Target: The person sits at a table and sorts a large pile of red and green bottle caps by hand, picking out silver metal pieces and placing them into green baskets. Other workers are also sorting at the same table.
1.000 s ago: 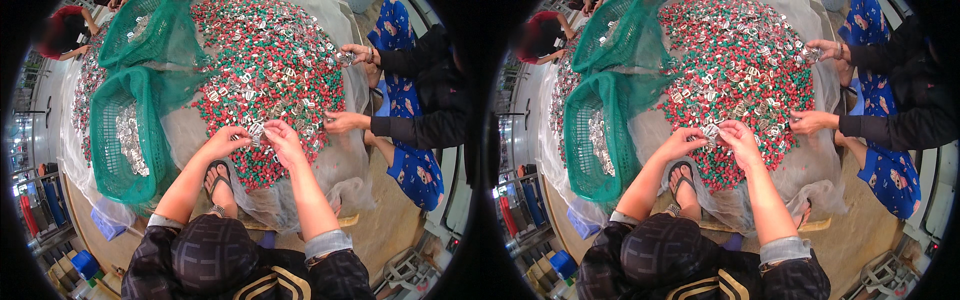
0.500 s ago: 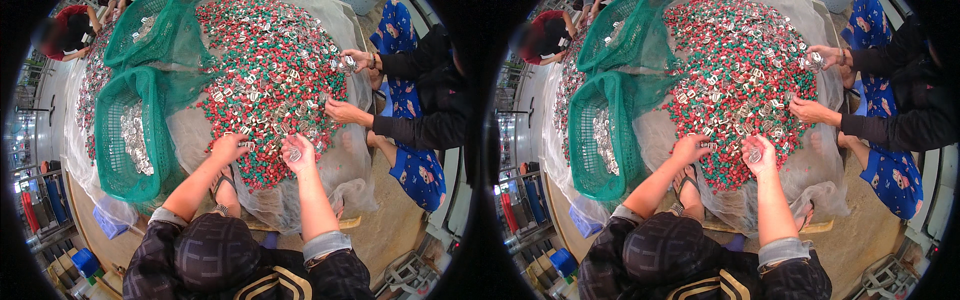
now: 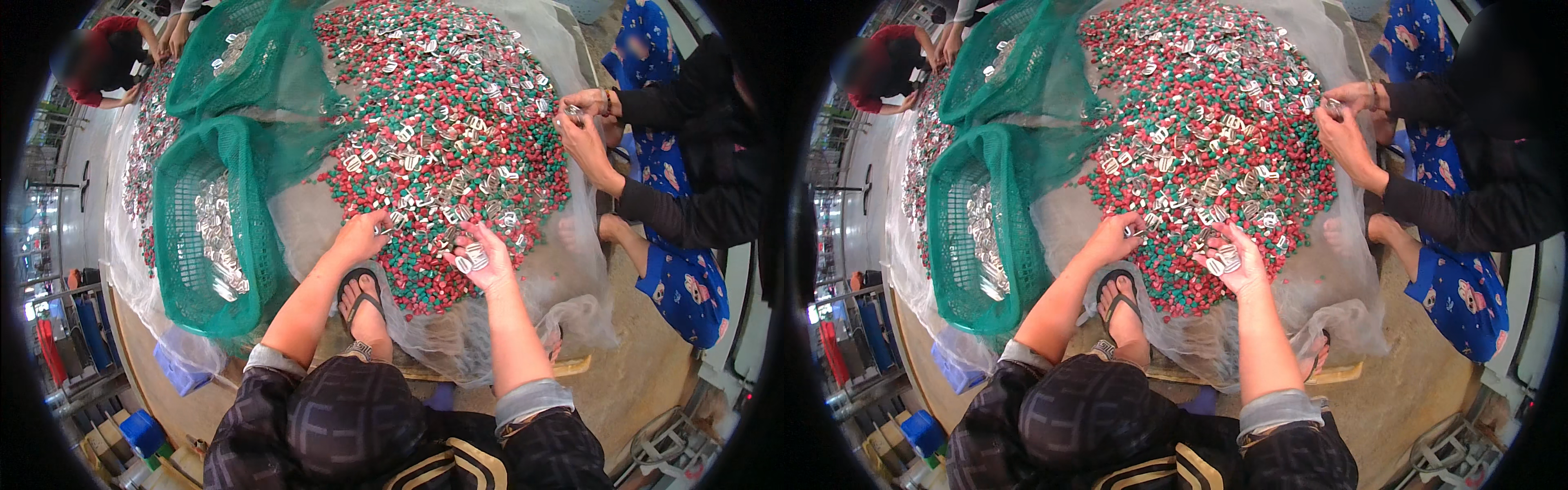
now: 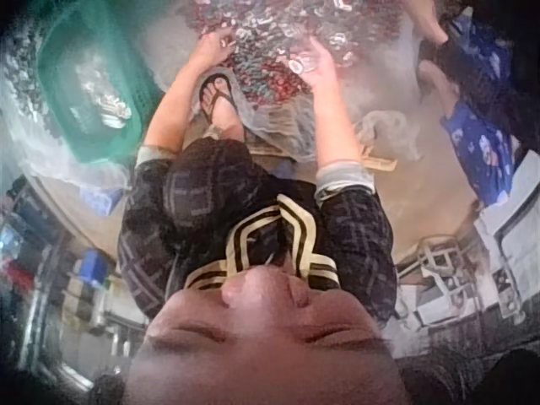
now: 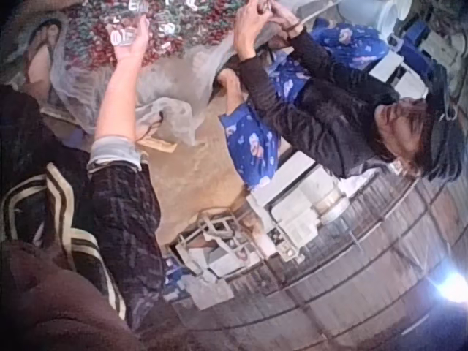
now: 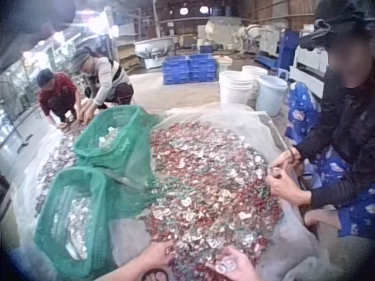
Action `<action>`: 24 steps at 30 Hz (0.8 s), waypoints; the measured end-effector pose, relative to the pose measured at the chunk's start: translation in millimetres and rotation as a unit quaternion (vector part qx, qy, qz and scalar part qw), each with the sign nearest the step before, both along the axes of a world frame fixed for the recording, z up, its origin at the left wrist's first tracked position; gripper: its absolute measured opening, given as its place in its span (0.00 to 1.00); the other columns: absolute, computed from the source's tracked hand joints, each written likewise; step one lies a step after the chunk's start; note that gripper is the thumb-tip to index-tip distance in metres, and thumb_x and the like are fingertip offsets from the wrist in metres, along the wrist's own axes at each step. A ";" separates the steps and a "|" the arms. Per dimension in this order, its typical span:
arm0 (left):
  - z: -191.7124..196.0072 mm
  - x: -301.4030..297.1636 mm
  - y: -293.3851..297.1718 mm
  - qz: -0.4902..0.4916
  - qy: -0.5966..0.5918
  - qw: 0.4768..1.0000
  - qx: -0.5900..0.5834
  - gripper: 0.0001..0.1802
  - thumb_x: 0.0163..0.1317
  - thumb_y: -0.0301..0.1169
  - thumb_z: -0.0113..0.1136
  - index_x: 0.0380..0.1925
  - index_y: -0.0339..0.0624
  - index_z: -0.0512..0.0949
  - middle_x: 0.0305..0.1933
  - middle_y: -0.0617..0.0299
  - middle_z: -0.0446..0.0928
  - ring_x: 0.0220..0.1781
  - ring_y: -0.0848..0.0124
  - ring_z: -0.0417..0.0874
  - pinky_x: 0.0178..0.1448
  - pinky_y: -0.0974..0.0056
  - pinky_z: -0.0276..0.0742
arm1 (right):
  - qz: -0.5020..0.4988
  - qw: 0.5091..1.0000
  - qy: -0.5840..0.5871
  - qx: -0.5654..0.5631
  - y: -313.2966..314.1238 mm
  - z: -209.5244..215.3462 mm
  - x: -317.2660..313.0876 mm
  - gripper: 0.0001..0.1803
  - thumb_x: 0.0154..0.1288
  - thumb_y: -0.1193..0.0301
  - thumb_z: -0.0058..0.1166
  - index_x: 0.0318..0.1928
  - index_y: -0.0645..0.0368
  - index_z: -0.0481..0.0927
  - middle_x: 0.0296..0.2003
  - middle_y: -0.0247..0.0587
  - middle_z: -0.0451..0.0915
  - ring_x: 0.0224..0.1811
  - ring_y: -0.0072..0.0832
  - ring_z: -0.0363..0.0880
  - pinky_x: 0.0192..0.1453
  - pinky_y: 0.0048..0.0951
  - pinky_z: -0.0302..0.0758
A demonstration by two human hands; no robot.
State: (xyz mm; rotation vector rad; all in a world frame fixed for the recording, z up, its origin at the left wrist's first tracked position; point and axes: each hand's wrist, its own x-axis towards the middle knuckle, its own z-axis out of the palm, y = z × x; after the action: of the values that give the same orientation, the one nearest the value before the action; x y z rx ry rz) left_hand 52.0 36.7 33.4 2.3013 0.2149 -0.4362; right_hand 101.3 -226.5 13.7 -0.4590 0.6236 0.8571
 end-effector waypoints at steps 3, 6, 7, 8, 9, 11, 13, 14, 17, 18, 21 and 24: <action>26.3 12.4 -13.3 -0.090 -0.013 0.992 -0.084 0.14 0.47 0.35 0.67 0.34 0.43 0.78 0.26 0.58 0.78 0.29 0.69 0.79 0.34 0.63 0.73 | -0.038 0.999 -0.011 0.014 13.4 9.0 1.9 0.15 0.57 0.73 0.48 0.45 0.61 0.72 0.28 0.46 0.78 0.30 0.38 0.78 0.54 0.55 0.70; 47.7 12.8 -48.6 -0.058 -0.013 0.992 -0.109 0.16 0.47 0.39 0.67 0.34 0.42 0.79 0.26 0.59 0.78 0.29 0.71 0.78 0.34 0.65 0.72 | -0.052 0.994 -0.091 0.044 27.6 20.3 2.1 0.23 0.50 0.82 0.45 0.51 0.63 0.67 0.48 0.55 0.71 0.54 0.45 0.70 0.61 0.50 0.66; 48.6 11.7 -57.5 -0.008 0.029 0.990 -0.141 0.17 0.48 0.40 0.68 0.33 0.41 0.79 0.25 0.60 0.77 0.29 0.71 0.77 0.34 0.66 0.72 | -0.060 0.989 -0.122 0.052 36.4 26.8 3.0 0.25 0.50 0.83 0.44 0.52 0.62 0.66 0.52 0.56 0.69 0.58 0.46 0.66 0.63 0.48 0.65; 38.9 9.7 -63.5 0.021 -0.006 0.985 -0.173 0.16 0.48 0.38 0.68 0.30 0.39 0.78 0.24 0.62 0.76 0.27 0.74 0.75 0.34 0.67 0.70 | -0.070 0.987 -0.134 0.058 43.0 35.7 2.5 0.27 0.50 0.83 0.43 0.55 0.60 0.65 0.56 0.55 0.65 0.61 0.46 0.63 0.63 0.44 0.64; 38.3 10.0 -65.8 0.034 -0.004 0.979 -0.200 0.15 0.48 0.37 0.68 0.29 0.38 0.78 0.24 0.64 0.76 0.27 0.76 0.74 0.34 0.68 0.70 | -0.084 0.983 -0.149 0.066 46.7 43.0 3.0 0.27 0.51 0.83 0.42 0.56 0.60 0.65 0.57 0.54 0.65 0.62 0.45 0.63 0.63 0.43 0.65; 38.8 11.2 -68.5 0.061 0.001 0.965 -0.255 0.13 0.49 0.36 0.68 0.26 0.38 0.77 0.24 0.66 0.76 0.27 0.79 0.73 0.34 0.69 0.69 | -0.110 0.974 -0.179 0.085 51.3 53.6 4.6 0.28 0.52 0.83 0.41 0.57 0.61 0.64 0.59 0.54 0.63 0.62 0.44 0.62 0.63 0.42 0.65; 40.0 11.4 -64.2 0.101 -0.039 0.940 -0.324 0.10 0.50 0.32 0.67 0.25 0.40 0.75 0.24 0.70 0.75 0.27 0.83 0.71 0.33 0.73 0.68 | -0.066 0.975 -0.195 0.078 53.2 58.2 6.0 0.27 0.54 0.81 0.41 0.58 0.60 0.63 0.58 0.53 0.65 0.60 0.41 0.66 0.60 0.40 0.67; 41.9 12.0 -60.9 0.116 -0.077 0.932 -0.334 0.10 0.50 0.31 0.66 0.25 0.40 0.75 0.24 0.71 0.75 0.27 0.83 0.71 0.33 0.73 0.68 | -0.031 0.976 -0.208 0.060 52.7 61.7 8.1 0.26 0.56 0.80 0.41 0.58 0.60 0.64 0.57 0.52 0.66 0.59 0.40 0.67 0.60 0.39 0.68; 63.7 17.9 -49.5 0.126 -0.163 0.929 -0.307 0.08 0.52 0.29 0.64 0.27 0.40 0.74 0.24 0.72 0.74 0.24 0.85 0.70 0.29 0.75 0.66 | 0.092 0.965 -0.236 -0.070 48.0 65.1 12.5 0.15 0.65 0.73 0.45 0.52 0.61 0.71 0.47 0.44 0.76 0.46 0.30 0.77 0.45 0.31 0.78; 71.2 18.8 -47.0 0.141 -0.165 0.927 -0.304 0.08 0.52 0.29 0.64 0.27 0.40 0.74 0.25 0.71 0.74 0.25 0.85 0.70 0.29 0.75 0.66 | 0.114 0.960 -0.238 -0.098 46.2 66.5 14.5 0.14 0.64 0.74 0.46 0.50 0.61 0.73 0.43 0.42 0.78 0.44 0.28 0.78 0.43 0.29 0.78; 74.8 19.7 -38.9 0.144 -0.227 0.929 -0.255 0.08 0.51 0.27 0.64 0.30 0.39 0.74 0.26 0.69 0.75 0.27 0.82 0.72 0.31 0.73 0.68 | 0.111 0.935 -0.296 -0.158 46.3 72.3 19.4 0.11 0.62 0.76 0.49 0.46 0.62 0.75 0.37 0.39 0.80 0.39 0.24 0.79 0.41 0.25 0.77; 80.7 18.8 -34.3 0.125 -0.261 0.935 -0.205 0.09 0.50 0.25 0.64 0.31 0.39 0.75 0.25 0.68 0.75 0.27 0.80 0.73 0.31 0.72 0.69 | 0.101 0.901 -0.368 -0.204 47.5 86.1 27.9 0.10 0.62 0.78 0.49 0.44 0.63 0.76 0.37 0.39 0.81 0.38 0.23 0.79 0.41 0.23 0.77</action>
State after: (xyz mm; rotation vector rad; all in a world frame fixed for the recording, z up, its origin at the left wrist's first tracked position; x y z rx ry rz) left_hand 70.8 2.4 114.1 1.8631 0.1312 0.2487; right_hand 129.1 -179.1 99.8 -1.1797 0.0391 0.6703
